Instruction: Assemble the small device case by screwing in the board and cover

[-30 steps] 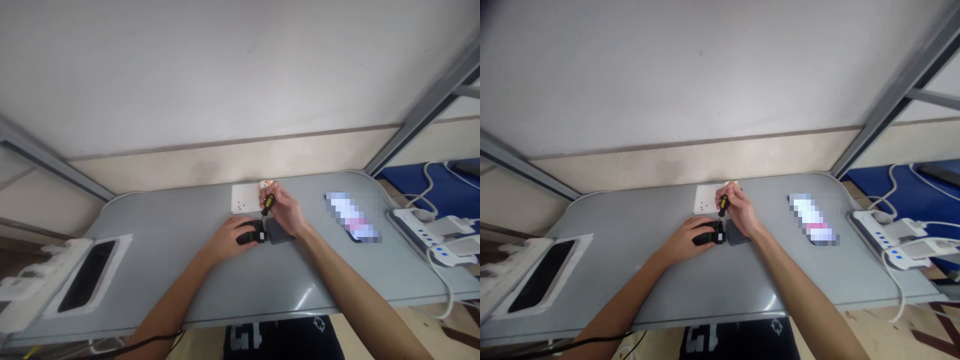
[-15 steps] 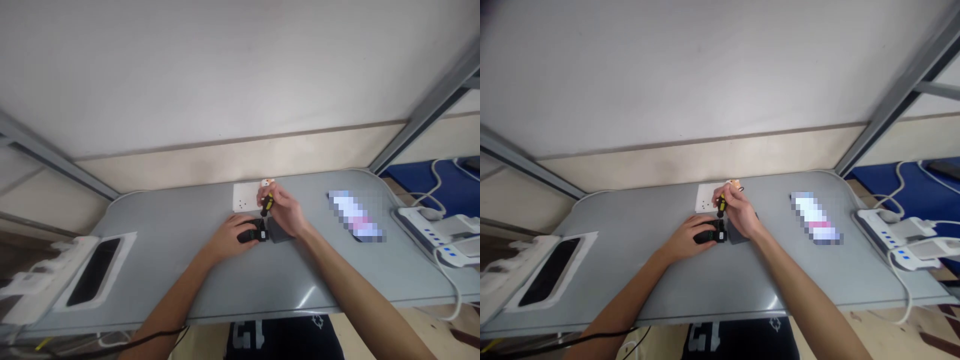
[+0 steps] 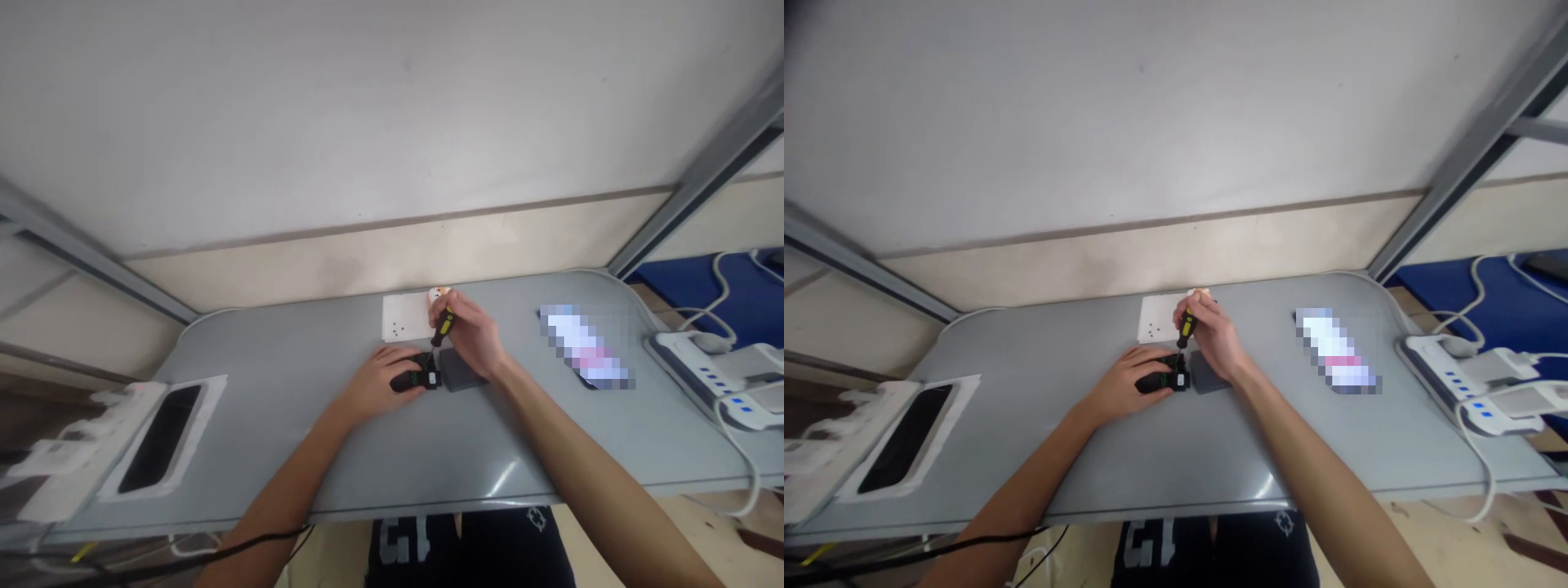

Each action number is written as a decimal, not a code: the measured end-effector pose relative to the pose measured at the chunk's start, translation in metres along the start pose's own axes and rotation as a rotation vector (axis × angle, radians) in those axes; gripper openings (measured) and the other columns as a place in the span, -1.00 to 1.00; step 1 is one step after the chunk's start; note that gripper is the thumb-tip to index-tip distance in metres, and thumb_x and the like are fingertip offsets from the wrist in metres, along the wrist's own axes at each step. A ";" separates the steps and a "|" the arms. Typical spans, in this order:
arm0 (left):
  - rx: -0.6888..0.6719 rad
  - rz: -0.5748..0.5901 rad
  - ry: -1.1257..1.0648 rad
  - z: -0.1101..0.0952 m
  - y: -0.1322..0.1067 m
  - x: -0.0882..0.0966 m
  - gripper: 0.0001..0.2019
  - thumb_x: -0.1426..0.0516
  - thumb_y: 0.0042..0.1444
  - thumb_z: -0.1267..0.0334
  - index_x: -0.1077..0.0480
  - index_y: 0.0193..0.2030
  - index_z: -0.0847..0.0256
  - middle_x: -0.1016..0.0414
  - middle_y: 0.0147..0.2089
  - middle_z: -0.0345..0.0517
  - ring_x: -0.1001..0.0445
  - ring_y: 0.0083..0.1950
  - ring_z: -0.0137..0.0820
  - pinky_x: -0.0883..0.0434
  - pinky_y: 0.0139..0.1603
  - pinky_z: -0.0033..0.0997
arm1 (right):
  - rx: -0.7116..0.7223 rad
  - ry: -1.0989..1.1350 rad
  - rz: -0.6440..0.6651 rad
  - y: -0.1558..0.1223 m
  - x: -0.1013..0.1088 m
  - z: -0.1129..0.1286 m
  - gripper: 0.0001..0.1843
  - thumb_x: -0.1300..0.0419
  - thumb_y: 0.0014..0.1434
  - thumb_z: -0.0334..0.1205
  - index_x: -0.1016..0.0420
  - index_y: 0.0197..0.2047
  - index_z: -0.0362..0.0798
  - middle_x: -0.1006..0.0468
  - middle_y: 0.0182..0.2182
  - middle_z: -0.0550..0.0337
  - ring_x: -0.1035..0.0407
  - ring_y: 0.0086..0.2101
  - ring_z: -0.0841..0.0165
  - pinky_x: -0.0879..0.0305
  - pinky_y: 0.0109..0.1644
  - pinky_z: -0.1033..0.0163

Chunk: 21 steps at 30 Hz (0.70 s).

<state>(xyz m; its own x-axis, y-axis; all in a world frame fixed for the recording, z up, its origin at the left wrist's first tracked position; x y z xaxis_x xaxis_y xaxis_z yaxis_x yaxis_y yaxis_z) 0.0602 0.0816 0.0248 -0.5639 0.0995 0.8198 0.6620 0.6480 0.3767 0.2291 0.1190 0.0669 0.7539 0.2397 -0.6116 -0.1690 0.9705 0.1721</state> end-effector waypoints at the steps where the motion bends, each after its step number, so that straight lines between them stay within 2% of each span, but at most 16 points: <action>1: 0.001 0.002 -0.003 0.000 0.000 0.000 -0.81 -0.30 0.23 0.14 -0.55 -0.06 0.10 -0.58 0.19 -0.03 -0.55 0.19 -0.19 -0.41 0.27 -0.02 | -0.010 -0.016 0.000 0.001 0.001 0.000 -0.72 -0.20 0.35 -0.06 -0.41 -0.36 -0.03 -0.36 -0.38 0.15 -0.28 -0.33 0.31 -0.21 -0.18 0.18; 5: -0.009 -0.004 -0.022 0.000 0.001 0.001 -0.81 -0.31 0.23 0.12 -0.54 -0.08 0.11 -0.59 0.18 -0.04 -0.56 0.17 -0.20 -0.42 0.26 -0.04 | -0.053 0.100 -0.002 0.002 0.001 -0.007 -0.67 -0.13 0.38 0.09 -0.39 -0.28 0.02 -0.18 -0.49 0.26 -0.12 -0.46 0.35 -0.16 -0.31 0.22; 8: -0.018 -0.001 -0.029 0.001 0.001 0.001 -0.81 -0.31 0.22 0.12 -0.54 -0.09 0.11 -0.59 0.17 -0.02 -0.56 0.17 -0.19 -0.43 0.26 -0.04 | -0.028 0.196 -0.022 0.000 0.001 -0.010 -0.70 -0.16 0.37 0.06 -0.35 -0.28 0.03 -0.09 -0.50 0.30 -0.01 -0.50 0.39 -0.08 -0.38 0.27; 11: -0.017 0.010 -0.033 0.001 0.001 0.001 -0.81 -0.31 0.23 0.12 -0.54 -0.07 0.10 -0.59 0.18 -0.03 -0.56 0.19 -0.19 -0.42 0.28 -0.04 | -0.017 0.171 -0.019 0.000 0.004 -0.007 -0.70 -0.27 0.31 -0.07 -0.29 -0.37 0.01 -0.17 -0.46 0.27 -0.10 -0.47 0.40 -0.10 -0.36 0.27; 13: -0.019 0.012 -0.025 0.000 0.001 0.001 -0.81 -0.30 0.23 0.12 -0.54 -0.07 0.10 -0.59 0.17 -0.03 -0.56 0.19 -0.20 -0.41 0.29 -0.04 | -0.019 0.113 -0.005 0.001 0.007 -0.005 -0.74 -0.27 0.30 -0.12 -0.35 -0.36 -0.01 -0.30 -0.36 0.20 -0.22 -0.37 0.37 -0.19 -0.27 0.24; 15: -0.023 0.012 -0.018 -0.002 0.002 0.001 -0.82 -0.30 0.24 0.13 -0.54 -0.08 0.11 -0.60 0.16 -0.02 -0.56 0.18 -0.21 -0.42 0.27 -0.05 | -0.024 0.064 0.024 0.002 0.010 -0.003 -0.79 -0.25 0.31 -0.11 -0.43 -0.31 -0.02 -0.33 -0.31 0.16 -0.27 -0.32 0.33 -0.24 -0.19 0.19; 18: -0.031 0.011 -0.019 -0.003 0.003 0.002 -0.82 -0.30 0.24 0.14 -0.54 -0.09 0.12 -0.60 0.15 -0.01 -0.57 0.16 -0.21 -0.43 0.26 -0.06 | -0.043 0.074 0.056 0.003 0.009 -0.005 -0.78 -0.20 0.35 -0.06 -0.45 -0.27 -0.01 -0.25 -0.39 0.19 -0.20 -0.37 0.33 -0.22 -0.22 0.18; 21: -0.041 -0.005 -0.019 -0.002 0.003 0.002 -0.82 -0.31 0.22 0.14 -0.55 -0.09 0.13 -0.60 0.16 0.01 -0.57 0.17 -0.19 -0.44 0.25 -0.05 | -0.024 0.118 0.006 0.002 0.007 -0.008 -0.75 -0.16 0.36 0.01 -0.40 -0.25 0.02 -0.15 -0.44 0.25 -0.09 -0.43 0.35 -0.15 -0.29 0.21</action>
Point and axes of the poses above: each hand's wrist, its own y-axis towards the middle knuckle, its own x-axis out of the back of the hand, z = x × y, the point moved 6 cm from there along y, towards the middle knuckle
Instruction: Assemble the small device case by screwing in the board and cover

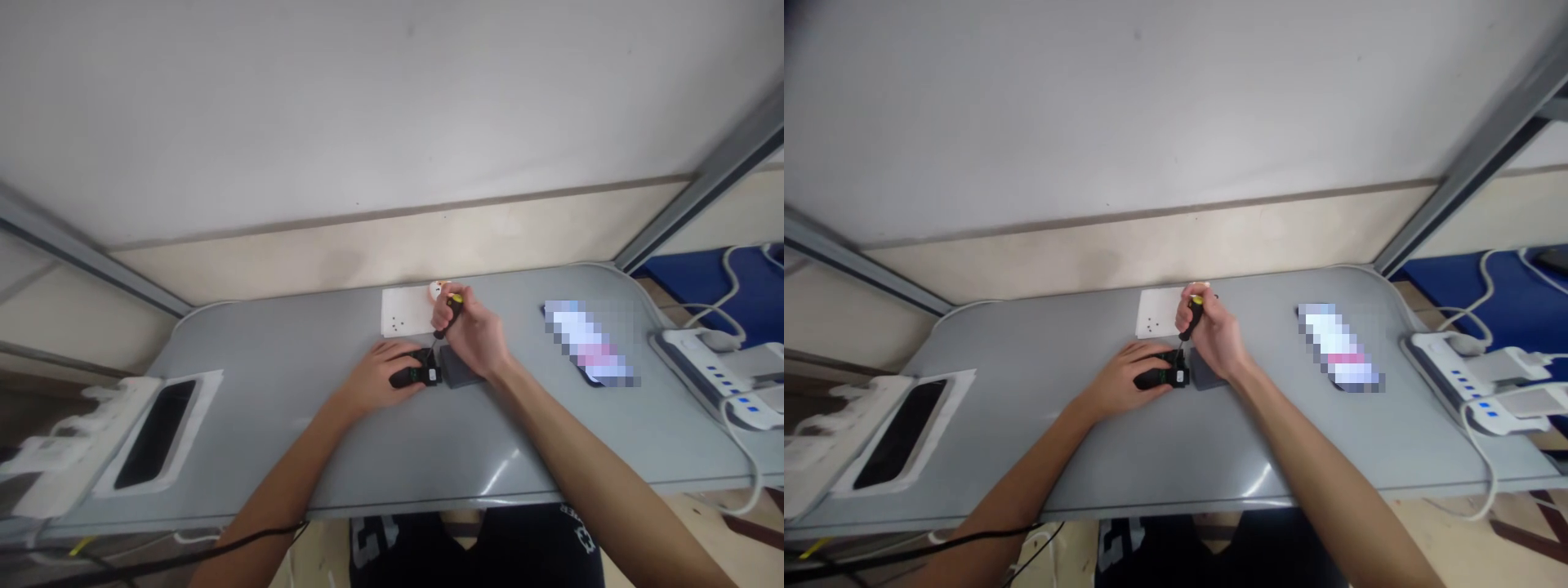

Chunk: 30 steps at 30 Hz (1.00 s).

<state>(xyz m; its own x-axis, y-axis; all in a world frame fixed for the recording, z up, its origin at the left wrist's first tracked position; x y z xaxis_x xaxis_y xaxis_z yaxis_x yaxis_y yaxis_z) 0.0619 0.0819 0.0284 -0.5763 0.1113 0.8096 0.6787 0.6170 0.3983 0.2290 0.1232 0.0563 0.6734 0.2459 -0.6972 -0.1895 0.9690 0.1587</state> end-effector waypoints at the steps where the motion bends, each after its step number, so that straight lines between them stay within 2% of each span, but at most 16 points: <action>1: -0.003 -0.004 0.001 0.000 0.000 0.000 -0.82 -0.32 0.22 0.14 -0.55 -0.09 0.13 -0.59 0.17 0.01 -0.57 0.17 -0.18 -0.44 0.25 -0.04 | 0.005 -0.006 -0.014 -0.001 -0.001 -0.001 -0.75 -0.19 0.35 0.00 -0.36 -0.28 0.03 -0.11 -0.46 0.27 -0.05 -0.45 0.36 -0.12 -0.32 0.22; 3: -0.003 -0.004 0.001 0.000 0.000 0.001 -0.81 -0.32 0.22 0.15 -0.55 -0.08 0.13 -0.59 0.18 0.01 -0.56 0.17 -0.17 -0.45 0.24 -0.04 | 0.013 -0.035 -0.019 -0.002 -0.002 -0.002 -0.72 -0.26 0.30 -0.06 -0.27 -0.34 0.04 -0.09 -0.48 0.29 -0.03 -0.46 0.36 -0.10 -0.33 0.23; 5: 0.006 0.009 -0.003 0.000 0.000 0.001 -0.82 -0.31 0.22 0.15 -0.55 -0.08 0.12 -0.59 0.17 0.00 -0.56 0.17 -0.18 -0.45 0.25 -0.03 | 0.039 -0.071 -0.026 -0.003 -0.002 0.000 -0.70 -0.29 0.27 -0.12 -0.25 -0.37 0.03 -0.20 -0.43 0.26 -0.13 -0.41 0.35 -0.15 -0.26 0.22; 8: 0.013 0.020 -0.003 -0.001 0.000 0.001 -0.83 -0.31 0.23 0.15 -0.55 -0.09 0.12 -0.59 0.18 -0.01 -0.56 0.18 -0.18 -0.44 0.27 -0.03 | 0.074 -0.156 -0.044 -0.002 0.003 0.003 -0.78 -0.26 0.30 -0.11 -0.39 -0.34 0.01 -0.33 -0.29 0.18 -0.25 -0.29 0.33 -0.21 -0.14 0.19; 10: 0.007 0.015 0.002 -0.001 -0.001 0.001 -0.82 -0.31 0.23 0.15 -0.55 -0.09 0.12 -0.59 0.18 0.00 -0.56 0.18 -0.18 -0.44 0.26 -0.03 | 0.046 -0.169 -0.022 -0.001 0.004 0.002 -0.82 -0.22 0.33 -0.09 -0.49 -0.24 -0.01 -0.35 -0.30 0.16 -0.28 -0.30 0.31 -0.20 -0.14 0.17; 13: -0.010 -0.006 0.005 0.000 -0.002 0.001 -0.81 -0.31 0.24 0.14 -0.54 -0.07 0.13 -0.59 0.18 0.00 -0.56 0.18 -0.18 -0.45 0.25 -0.03 | 0.006 -0.037 -0.002 0.001 0.002 -0.002 -0.80 -0.18 0.36 -0.07 -0.50 -0.09 0.00 -0.31 -0.37 0.18 -0.24 -0.35 0.31 -0.20 -0.17 0.16; 16: -0.012 -0.012 0.015 0.002 -0.003 -0.001 -0.81 -0.30 0.26 0.13 -0.54 -0.04 0.12 -0.58 0.19 0.00 -0.55 0.19 -0.18 -0.47 0.24 -0.04 | 0.006 0.091 -0.030 -0.001 -0.001 -0.003 -0.78 -0.16 0.36 0.02 -0.43 -0.14 0.04 -0.17 -0.43 0.25 -0.10 -0.42 0.33 -0.14 -0.27 0.20; 19: -0.011 -0.014 0.044 0.002 -0.004 -0.002 -0.80 -0.28 0.28 0.14 -0.54 -0.02 0.11 -0.58 0.19 0.00 -0.55 0.18 -0.19 -0.48 0.23 -0.04 | 0.020 0.071 -0.016 -0.004 -0.006 -0.002 -0.80 -0.25 0.31 -0.05 -0.36 -0.24 0.05 -0.14 -0.45 0.27 -0.07 -0.44 0.35 -0.09 -0.31 0.23; 21: -0.012 -0.018 0.058 0.002 -0.004 -0.002 -0.81 -0.27 0.29 0.14 -0.54 -0.01 0.11 -0.58 0.19 0.00 -0.55 0.18 -0.19 -0.48 0.22 -0.05 | 0.035 0.011 0.007 -0.004 -0.008 0.000 -0.83 -0.27 0.30 -0.13 -0.37 -0.27 0.03 -0.25 -0.40 0.23 -0.17 -0.38 0.34 -0.15 -0.26 0.23; 24: -0.002 -0.009 0.068 0.003 -0.004 -0.003 -0.80 -0.27 0.30 0.13 -0.55 -0.01 0.10 -0.57 0.20 0.00 -0.55 0.20 -0.19 -0.48 0.24 -0.04 | 0.019 -0.061 0.030 -0.003 -0.009 0.000 -0.80 -0.19 0.37 -0.08 -0.44 -0.25 0.00 -0.37 -0.31 0.15 -0.29 -0.30 0.32 -0.21 -0.19 0.20; 28: 0.000 -0.011 0.074 0.004 -0.004 -0.004 -0.80 -0.27 0.29 0.12 -0.55 -0.01 0.10 -0.58 0.20 -0.01 -0.55 0.19 -0.18 -0.48 0.24 -0.04 | -0.017 0.011 0.027 -0.003 -0.011 -0.006 -0.67 -0.05 0.44 0.07 -0.41 -0.22 0.02 -0.26 -0.46 0.24 -0.17 -0.44 0.36 -0.16 -0.28 0.23; 30: 0.002 -0.016 0.068 0.004 -0.004 -0.004 -0.80 -0.28 0.27 0.12 -0.55 -0.02 0.10 -0.58 0.19 -0.01 -0.55 0.19 -0.19 -0.47 0.24 -0.04 | 0.000 0.035 0.008 -0.004 -0.012 -0.007 -0.67 -0.05 0.42 0.13 -0.36 -0.20 0.05 -0.19 -0.48 0.27 -0.10 -0.47 0.37 -0.13 -0.32 0.24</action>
Point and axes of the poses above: each hand's wrist, its own y-axis towards the middle knuckle, its own x-axis out of the back of the hand, z = x × y, the point moved 6 cm from there along y, towards the middle knuckle
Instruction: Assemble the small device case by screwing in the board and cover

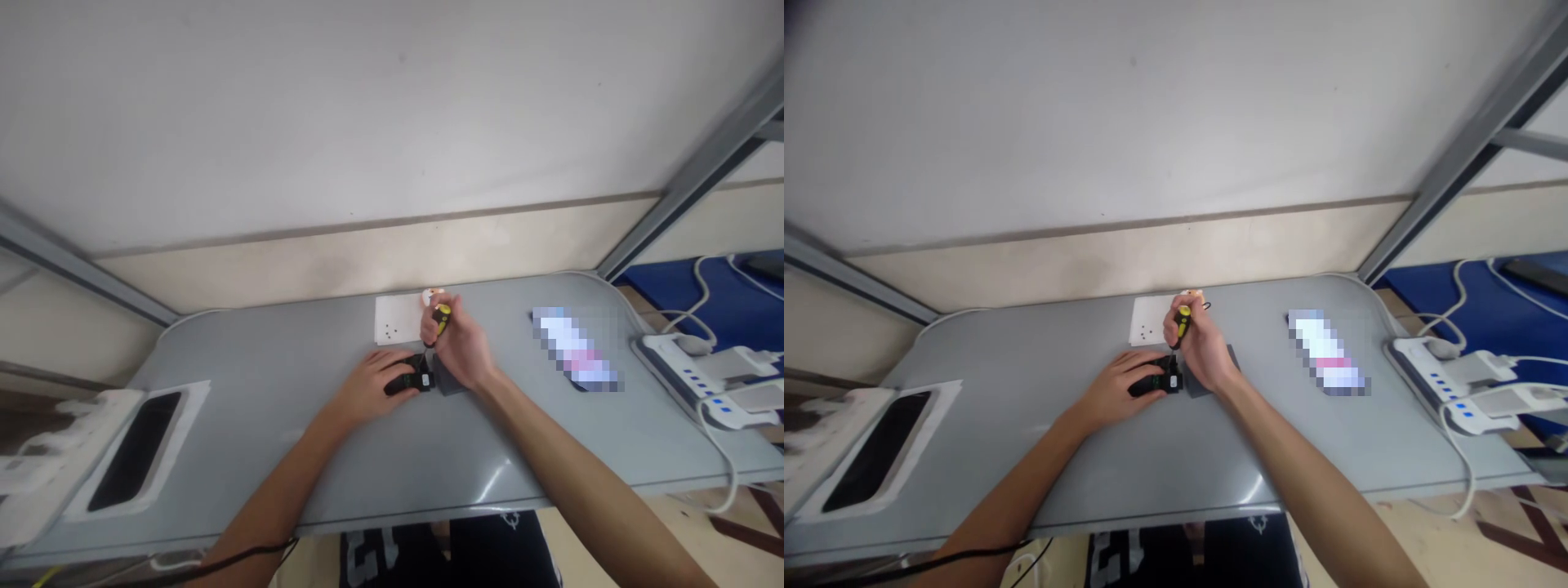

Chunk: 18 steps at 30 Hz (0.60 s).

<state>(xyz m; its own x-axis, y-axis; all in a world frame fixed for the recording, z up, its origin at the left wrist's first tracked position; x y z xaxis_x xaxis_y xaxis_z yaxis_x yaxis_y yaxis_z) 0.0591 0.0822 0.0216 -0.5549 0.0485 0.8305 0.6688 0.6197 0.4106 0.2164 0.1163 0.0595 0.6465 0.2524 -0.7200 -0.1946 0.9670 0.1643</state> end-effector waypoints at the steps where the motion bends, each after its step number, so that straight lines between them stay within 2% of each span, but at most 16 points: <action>1: 0.002 -0.001 -0.005 0.000 0.000 0.000 -0.80 -0.29 0.27 0.12 -0.55 -0.02 0.10 -0.58 0.19 0.00 -0.55 0.19 -0.19 -0.47 0.25 -0.04 | 0.005 -0.007 -0.005 -0.001 -0.001 0.000 -0.69 -0.10 0.40 0.13 -0.34 -0.20 0.06 -0.16 -0.49 0.29 -0.07 -0.48 0.37 -0.12 -0.34 0.25; 3: 0.002 0.000 -0.011 -0.001 0.000 0.000 -0.79 -0.29 0.26 0.14 -0.55 -0.02 0.10 -0.58 0.19 0.00 -0.55 0.19 -0.19 -0.47 0.25 -0.04 | 0.003 -0.043 -0.005 -0.002 -0.001 -0.001 -0.71 -0.23 0.31 0.07 -0.28 -0.23 0.08 -0.13 -0.50 0.31 -0.05 -0.49 0.38 -0.11 -0.36 0.25; 5: 0.001 0.002 -0.016 -0.001 0.001 0.000 -0.79 -0.29 0.26 0.14 -0.55 -0.01 0.10 -0.58 0.20 0.00 -0.55 0.19 -0.18 -0.47 0.24 -0.03 | 0.010 -0.088 -0.015 -0.002 0.002 0.001 -0.71 -0.31 0.26 -0.01 -0.27 -0.25 0.08 -0.19 -0.47 0.30 -0.12 -0.46 0.37 -0.16 -0.33 0.24; 9: -0.001 -0.001 -0.021 -0.001 0.001 0.000 -0.80 -0.28 0.27 0.13 -0.55 -0.02 0.10 -0.58 0.18 0.00 -0.56 0.17 -0.18 -0.48 0.23 -0.04 | 0.011 -0.177 -0.002 0.001 0.008 0.004 -0.72 -0.25 0.29 0.07 -0.41 -0.22 0.04 -0.38 -0.32 0.16 -0.29 -0.32 0.30 -0.27 -0.18 0.16; 12: 0.001 0.000 -0.022 -0.001 0.001 0.000 -0.80 -0.28 0.27 0.12 -0.55 -0.02 0.10 -0.58 0.18 0.00 -0.56 0.16 -0.19 -0.47 0.23 -0.04 | -0.029 -0.123 0.014 0.003 0.008 0.000 -0.69 -0.16 0.35 0.13 -0.42 -0.19 0.05 -0.29 -0.42 0.21 -0.23 -0.39 0.32 -0.25 -0.24 0.18; 15: 0.012 -0.003 -0.025 -0.001 0.001 0.000 -0.78 -0.29 0.26 0.12 -0.54 0.00 0.09 -0.58 0.18 0.00 -0.56 0.18 -0.18 -0.47 0.25 -0.03 | 0.009 -0.028 -0.021 0.002 0.007 -0.001 -0.66 -0.08 0.39 0.18 -0.37 -0.16 0.09 -0.16 -0.48 0.28 -0.10 -0.47 0.36 -0.16 -0.34 0.24; 18: 0.017 -0.014 -0.034 -0.003 0.001 0.001 -0.77 -0.30 0.24 0.14 -0.54 0.00 0.10 -0.59 0.17 -0.01 -0.56 0.18 -0.19 -0.46 0.26 -0.04 | 0.018 -0.024 -0.026 0.001 0.005 -0.003 -0.71 -0.20 0.34 0.13 -0.32 -0.18 0.10 -0.10 -0.51 0.33 -0.04 -0.50 0.39 -0.09 -0.39 0.28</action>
Point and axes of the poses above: each hand's wrist, its own y-axis towards the middle knuckle, its own x-axis out of the back of the hand, z = x × y, the point moved 6 cm from there along y, towards the middle knuckle
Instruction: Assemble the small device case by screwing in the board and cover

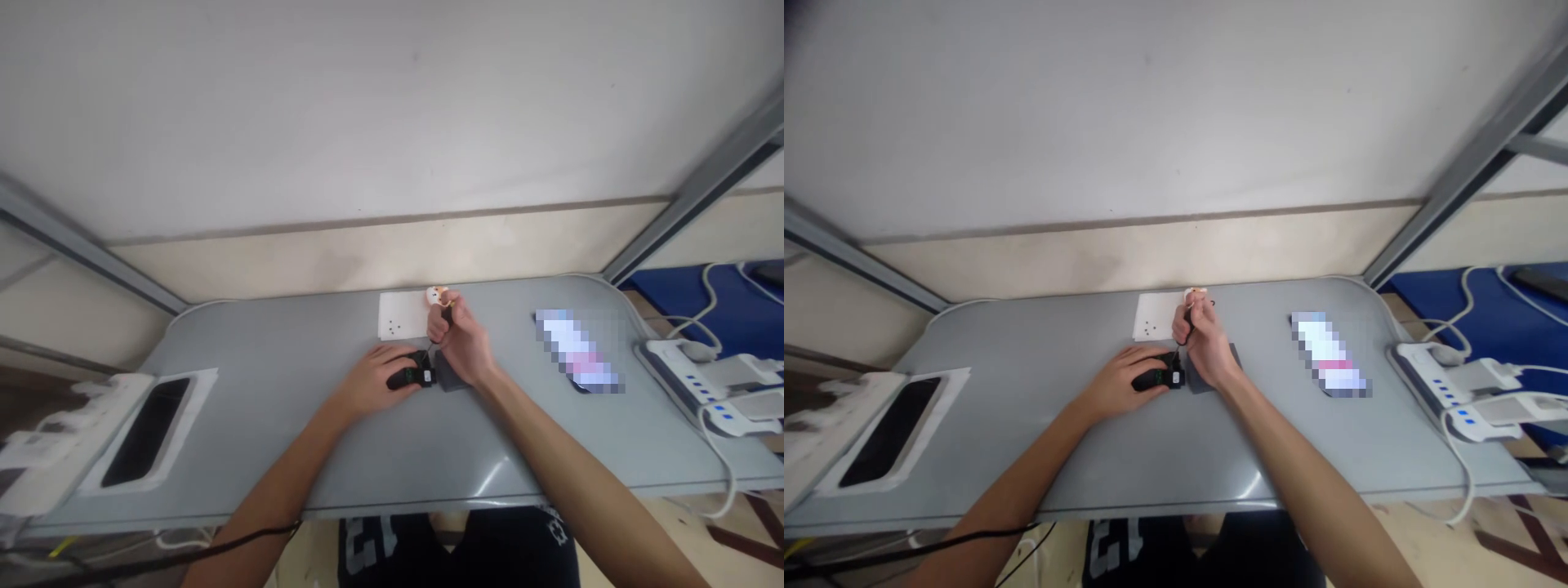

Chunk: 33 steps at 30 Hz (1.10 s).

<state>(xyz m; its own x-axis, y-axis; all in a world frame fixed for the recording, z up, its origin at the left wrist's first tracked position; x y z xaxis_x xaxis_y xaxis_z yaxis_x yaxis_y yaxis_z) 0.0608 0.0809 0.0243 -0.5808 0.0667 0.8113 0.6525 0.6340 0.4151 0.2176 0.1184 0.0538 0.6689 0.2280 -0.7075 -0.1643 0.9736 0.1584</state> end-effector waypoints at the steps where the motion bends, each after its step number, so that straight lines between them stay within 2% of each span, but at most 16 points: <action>1: 0.000 -0.006 -0.007 0.000 0.000 0.000 -0.78 -0.30 0.24 0.14 -0.54 -0.01 0.10 -0.59 0.17 -0.01 -0.56 0.17 -0.19 -0.47 0.26 -0.04 | 0.004 -0.013 -0.004 0.000 0.001 0.000 -0.72 -0.24 0.31 0.09 -0.31 -0.20 0.10 -0.12 -0.50 0.32 -0.06 -0.49 0.39 -0.10 -0.39 0.29; 3: 0.000 -0.009 -0.020 -0.001 0.000 0.001 -0.79 -0.31 0.23 0.15 -0.54 -0.04 0.12 -0.59 0.17 0.00 -0.57 0.17 -0.20 -0.47 0.26 -0.05 | 0.022 -0.054 -0.017 0.001 0.004 0.003 -0.73 -0.28 0.29 0.05 -0.33 -0.23 0.08 -0.24 -0.44 0.28 -0.15 -0.44 0.38 -0.17 -0.33 0.27; 6: 0.004 0.009 -0.024 -0.001 0.001 0.000 -0.80 -0.30 0.23 0.15 -0.54 -0.04 0.12 -0.59 0.17 0.01 -0.56 0.18 -0.19 -0.46 0.27 -0.03 | -0.001 -0.106 0.008 0.003 0.007 0.004 -0.73 -0.24 0.31 0.07 -0.42 -0.21 0.05 -0.38 -0.32 0.18 -0.27 -0.33 0.34 -0.27 -0.21 0.20; 12: 0.027 0.026 -0.054 -0.001 0.002 0.001 -0.80 -0.30 0.23 0.14 -0.55 -0.05 0.10 -0.57 0.18 -0.01 -0.55 0.18 -0.19 -0.47 0.26 -0.04 | -0.008 -0.018 -0.016 0.004 0.004 -0.001 -0.65 -0.07 0.39 0.20 -0.36 -0.14 0.10 -0.21 -0.49 0.29 -0.14 -0.46 0.35 -0.18 -0.33 0.24; 15: 0.033 0.024 -0.059 0.000 0.001 0.001 -0.79 -0.31 0.21 0.14 -0.55 -0.05 0.09 -0.56 0.19 0.00 -0.54 0.20 -0.17 -0.47 0.27 -0.03 | -0.006 -0.048 -0.010 0.003 0.004 -0.002 -0.70 -0.21 0.32 0.14 -0.31 -0.17 0.11 -0.16 -0.52 0.33 -0.09 -0.49 0.35 -0.15 -0.37 0.25; 18: 0.029 0.024 -0.051 0.002 0.001 0.001 -0.78 -0.32 0.20 0.14 -0.55 -0.05 0.10 -0.56 0.19 0.02 -0.54 0.20 -0.16 -0.47 0.27 -0.03 | 0.022 -0.112 0.002 0.003 0.006 0.003 -0.70 -0.32 0.26 0.03 -0.30 -0.25 0.08 -0.32 -0.44 0.28 -0.20 -0.43 0.36 -0.19 -0.31 0.24; 21: 0.033 0.038 -0.047 0.002 0.001 0.001 -0.78 -0.32 0.20 0.17 -0.54 -0.03 0.10 -0.57 0.19 0.01 -0.54 0.20 -0.17 -0.46 0.26 -0.04 | 0.010 -0.148 0.024 0.005 0.007 0.006 -0.71 -0.30 0.28 0.05 -0.41 -0.24 0.02 -0.45 -0.29 0.17 -0.31 -0.32 0.34 -0.26 -0.19 0.20; 24: 0.020 0.036 -0.051 -0.001 0.002 0.003 -0.78 -0.34 0.18 0.18 -0.54 -0.05 0.10 -0.57 0.18 0.01 -0.54 0.20 -0.17 -0.46 0.26 -0.03 | -0.055 -0.070 0.057 0.005 0.004 0.002 -0.71 -0.24 0.32 0.07 -0.48 -0.16 0.00 -0.37 -0.37 0.19 -0.28 -0.35 0.34 -0.24 -0.20 0.21; 28: 0.006 0.035 -0.041 -0.003 0.002 0.005 -0.77 -0.35 0.16 0.17 -0.54 -0.06 0.10 -0.57 0.20 0.02 -0.54 0.22 -0.16 -0.46 0.27 0.00 | -0.046 0.017 0.021 0.004 0.003 -0.003 -0.67 -0.16 0.34 0.13 -0.42 -0.15 0.03 -0.25 -0.46 0.26 -0.15 -0.44 0.35 -0.16 -0.30 0.23; 31: -0.003 0.035 -0.029 -0.002 0.002 0.005 -0.78 -0.35 0.16 0.17 -0.54 -0.07 0.10 -0.57 0.19 0.02 -0.55 0.20 -0.15 -0.47 0.26 0.01 | -0.030 0.013 0.003 0.003 0.004 -0.004 -0.71 -0.26 0.29 0.08 -0.35 -0.18 0.07 -0.15 -0.50 0.32 -0.05 -0.49 0.37 -0.09 -0.36 0.26; 33: -0.006 0.040 -0.025 -0.002 0.002 0.004 -0.79 -0.35 0.17 0.16 -0.55 -0.08 0.10 -0.58 0.18 0.02 -0.56 0.19 -0.15 -0.48 0.25 0.01 | -0.004 -0.022 -0.007 0.003 0.006 -0.001 -0.73 -0.31 0.26 0.00 -0.33 -0.25 0.06 -0.20 -0.47 0.30 -0.09 -0.46 0.37 -0.11 -0.33 0.25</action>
<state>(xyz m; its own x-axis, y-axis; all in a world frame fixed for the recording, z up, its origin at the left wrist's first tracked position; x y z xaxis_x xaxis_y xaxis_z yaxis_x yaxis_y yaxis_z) 0.0603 0.0811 0.0290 -0.5659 0.1109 0.8170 0.6785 0.6257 0.3850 0.2204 0.1230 0.0488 0.6854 0.2219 -0.6935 -0.1626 0.9750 0.1512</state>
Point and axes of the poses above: each hand's wrist, its own y-axis towards the middle knuckle, its own x-axis out of the back of the hand, z = x × y, the point moved 6 cm from there along y, towards the middle knuckle
